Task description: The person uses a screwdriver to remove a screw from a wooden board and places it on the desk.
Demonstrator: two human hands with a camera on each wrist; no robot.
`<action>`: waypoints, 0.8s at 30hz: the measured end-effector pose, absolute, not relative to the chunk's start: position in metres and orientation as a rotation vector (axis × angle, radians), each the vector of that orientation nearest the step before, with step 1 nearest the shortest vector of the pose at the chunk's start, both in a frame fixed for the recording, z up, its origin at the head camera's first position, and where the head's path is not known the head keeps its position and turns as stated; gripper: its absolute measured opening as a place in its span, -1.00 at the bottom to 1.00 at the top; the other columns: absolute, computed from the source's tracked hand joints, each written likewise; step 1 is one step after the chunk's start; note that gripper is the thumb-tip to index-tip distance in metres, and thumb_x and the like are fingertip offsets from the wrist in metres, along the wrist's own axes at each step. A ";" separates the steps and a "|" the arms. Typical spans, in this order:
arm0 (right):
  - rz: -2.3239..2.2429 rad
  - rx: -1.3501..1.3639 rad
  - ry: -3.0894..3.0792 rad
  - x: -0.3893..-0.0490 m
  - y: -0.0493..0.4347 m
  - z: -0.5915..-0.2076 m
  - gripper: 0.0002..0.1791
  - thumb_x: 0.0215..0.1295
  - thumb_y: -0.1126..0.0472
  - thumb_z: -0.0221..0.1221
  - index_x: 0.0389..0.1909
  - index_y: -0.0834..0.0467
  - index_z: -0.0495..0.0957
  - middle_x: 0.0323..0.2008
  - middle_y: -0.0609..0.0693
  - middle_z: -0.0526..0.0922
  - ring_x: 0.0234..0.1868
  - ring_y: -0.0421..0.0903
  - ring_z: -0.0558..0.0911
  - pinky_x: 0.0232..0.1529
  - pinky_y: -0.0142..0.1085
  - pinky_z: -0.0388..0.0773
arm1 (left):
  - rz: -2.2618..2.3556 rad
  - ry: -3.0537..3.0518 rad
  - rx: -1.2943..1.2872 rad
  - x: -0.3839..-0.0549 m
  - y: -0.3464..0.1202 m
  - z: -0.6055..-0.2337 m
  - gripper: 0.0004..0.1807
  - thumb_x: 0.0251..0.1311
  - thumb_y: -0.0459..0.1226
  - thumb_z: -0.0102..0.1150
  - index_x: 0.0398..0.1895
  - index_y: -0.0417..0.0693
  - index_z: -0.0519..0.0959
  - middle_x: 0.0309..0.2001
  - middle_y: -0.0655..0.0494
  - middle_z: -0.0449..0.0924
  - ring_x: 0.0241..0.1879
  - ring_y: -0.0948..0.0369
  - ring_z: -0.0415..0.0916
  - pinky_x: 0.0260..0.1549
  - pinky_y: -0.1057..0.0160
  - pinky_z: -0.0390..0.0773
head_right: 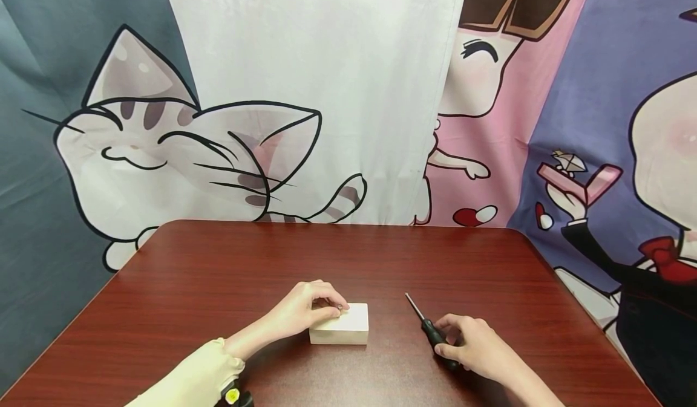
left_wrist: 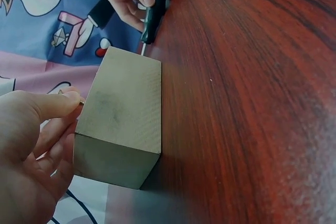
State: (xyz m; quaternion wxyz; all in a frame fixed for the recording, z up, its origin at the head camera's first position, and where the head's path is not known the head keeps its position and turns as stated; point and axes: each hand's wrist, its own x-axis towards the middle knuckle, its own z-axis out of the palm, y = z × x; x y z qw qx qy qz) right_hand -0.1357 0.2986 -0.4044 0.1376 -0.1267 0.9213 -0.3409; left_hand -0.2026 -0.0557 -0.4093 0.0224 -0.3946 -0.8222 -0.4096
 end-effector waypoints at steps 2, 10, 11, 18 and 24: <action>-0.986 -0.365 2.667 -0.136 0.298 -0.404 -0.55 0.18 0.09 0.36 0.03 0.22 0.56 -0.42 0.00 0.57 -0.63 -0.27 0.50 -0.65 -0.34 0.53 | -1.272 -2.538 -1.210 -0.203 -0.055 -0.411 -0.90 0.15 -0.31 0.36 -0.27 0.05 0.74 -0.30 0.23 0.76 -0.30 0.36 0.52 -0.25 0.43 0.56; -0.986 -0.372 2.672 -0.136 0.298 -0.405 -0.56 0.18 0.09 0.36 0.02 0.22 0.56 -0.43 -0.01 0.57 -0.65 -0.28 0.49 -0.65 -0.34 0.53 | -1.325 -2.531 -1.121 -0.203 -0.052 -0.413 -0.94 0.08 -0.30 0.42 -0.39 0.03 0.72 -0.41 0.19 0.72 -0.34 0.35 0.51 -0.27 0.44 0.56; -0.986 -0.374 2.672 -0.136 0.298 -0.405 -0.56 0.18 0.09 0.36 0.02 0.22 0.56 -0.43 -0.01 0.57 -0.65 -0.28 0.49 -0.65 -0.34 0.53 | -1.333 -2.531 -1.111 -0.203 -0.052 -0.413 -0.94 0.07 -0.30 0.43 -0.41 0.03 0.71 -0.43 0.19 0.71 -0.35 0.35 0.51 -0.28 0.44 0.56; -0.992 -0.378 2.666 -0.136 0.299 -0.405 -0.56 0.19 0.08 0.35 0.02 0.22 0.56 -0.44 -0.01 0.56 -0.65 -0.27 0.49 -0.65 -0.34 0.53 | -1.370 -2.555 -1.035 -0.204 -0.052 -0.414 -0.91 0.03 -0.25 0.47 -0.47 0.06 0.69 -0.48 0.22 0.68 -0.38 0.34 0.50 -0.33 0.42 0.54; -0.987 -0.382 2.669 -0.136 0.298 -0.405 -0.56 0.19 0.08 0.36 0.02 0.22 0.56 -0.43 -0.01 0.56 -0.66 -0.28 0.49 -0.66 -0.34 0.52 | -1.371 -2.570 -1.003 -0.205 -0.052 -0.416 -0.89 0.02 -0.22 0.48 -0.50 0.06 0.69 -0.51 0.23 0.67 -0.44 0.48 0.43 -0.37 0.45 0.52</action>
